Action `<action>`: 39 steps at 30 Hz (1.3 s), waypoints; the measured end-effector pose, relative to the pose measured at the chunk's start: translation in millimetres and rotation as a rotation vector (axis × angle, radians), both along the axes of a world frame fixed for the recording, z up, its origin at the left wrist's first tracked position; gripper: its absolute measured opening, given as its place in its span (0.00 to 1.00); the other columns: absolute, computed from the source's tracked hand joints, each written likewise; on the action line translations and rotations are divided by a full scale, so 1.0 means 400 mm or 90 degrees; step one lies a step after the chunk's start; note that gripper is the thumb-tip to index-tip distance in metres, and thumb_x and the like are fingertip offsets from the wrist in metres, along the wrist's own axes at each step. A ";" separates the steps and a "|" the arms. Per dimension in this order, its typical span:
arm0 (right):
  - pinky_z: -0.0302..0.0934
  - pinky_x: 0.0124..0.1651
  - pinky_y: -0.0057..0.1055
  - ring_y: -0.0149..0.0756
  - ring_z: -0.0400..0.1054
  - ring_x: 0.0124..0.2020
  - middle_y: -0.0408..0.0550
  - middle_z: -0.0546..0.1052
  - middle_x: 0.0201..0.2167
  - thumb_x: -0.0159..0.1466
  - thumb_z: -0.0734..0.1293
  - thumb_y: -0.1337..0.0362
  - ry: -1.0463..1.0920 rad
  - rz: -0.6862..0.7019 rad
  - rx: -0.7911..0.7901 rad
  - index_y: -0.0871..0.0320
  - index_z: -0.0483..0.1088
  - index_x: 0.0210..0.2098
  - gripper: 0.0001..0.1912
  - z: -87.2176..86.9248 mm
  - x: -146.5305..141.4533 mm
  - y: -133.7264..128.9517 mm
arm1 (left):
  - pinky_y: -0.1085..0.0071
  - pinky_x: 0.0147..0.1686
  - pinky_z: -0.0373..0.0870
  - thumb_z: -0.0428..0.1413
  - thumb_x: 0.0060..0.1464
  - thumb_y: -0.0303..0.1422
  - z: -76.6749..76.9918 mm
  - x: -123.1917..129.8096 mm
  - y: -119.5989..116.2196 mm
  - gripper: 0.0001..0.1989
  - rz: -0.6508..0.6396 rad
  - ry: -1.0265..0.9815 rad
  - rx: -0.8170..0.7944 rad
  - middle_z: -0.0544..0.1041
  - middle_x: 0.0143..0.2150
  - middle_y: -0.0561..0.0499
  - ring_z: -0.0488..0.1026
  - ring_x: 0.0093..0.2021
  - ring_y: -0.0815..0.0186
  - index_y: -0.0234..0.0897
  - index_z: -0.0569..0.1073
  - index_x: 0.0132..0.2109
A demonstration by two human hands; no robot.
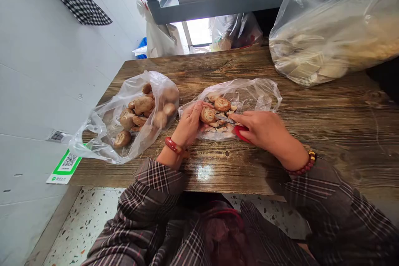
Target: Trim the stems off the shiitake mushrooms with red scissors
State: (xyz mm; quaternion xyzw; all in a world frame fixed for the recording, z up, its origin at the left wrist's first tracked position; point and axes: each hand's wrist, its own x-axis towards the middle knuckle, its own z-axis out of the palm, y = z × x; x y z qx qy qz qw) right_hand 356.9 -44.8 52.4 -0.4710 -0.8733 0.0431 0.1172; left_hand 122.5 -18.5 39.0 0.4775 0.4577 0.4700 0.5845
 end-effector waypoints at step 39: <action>0.71 0.40 0.34 0.34 0.76 0.35 0.44 0.82 0.39 0.60 0.72 0.63 0.710 -0.072 -0.097 0.52 0.73 0.52 0.21 -0.077 -0.076 0.016 | 0.73 0.50 0.75 0.72 0.52 0.29 -0.035 0.047 -0.030 0.22 -0.183 -0.162 0.089 0.83 0.52 0.49 0.80 0.49 0.67 0.43 0.81 0.54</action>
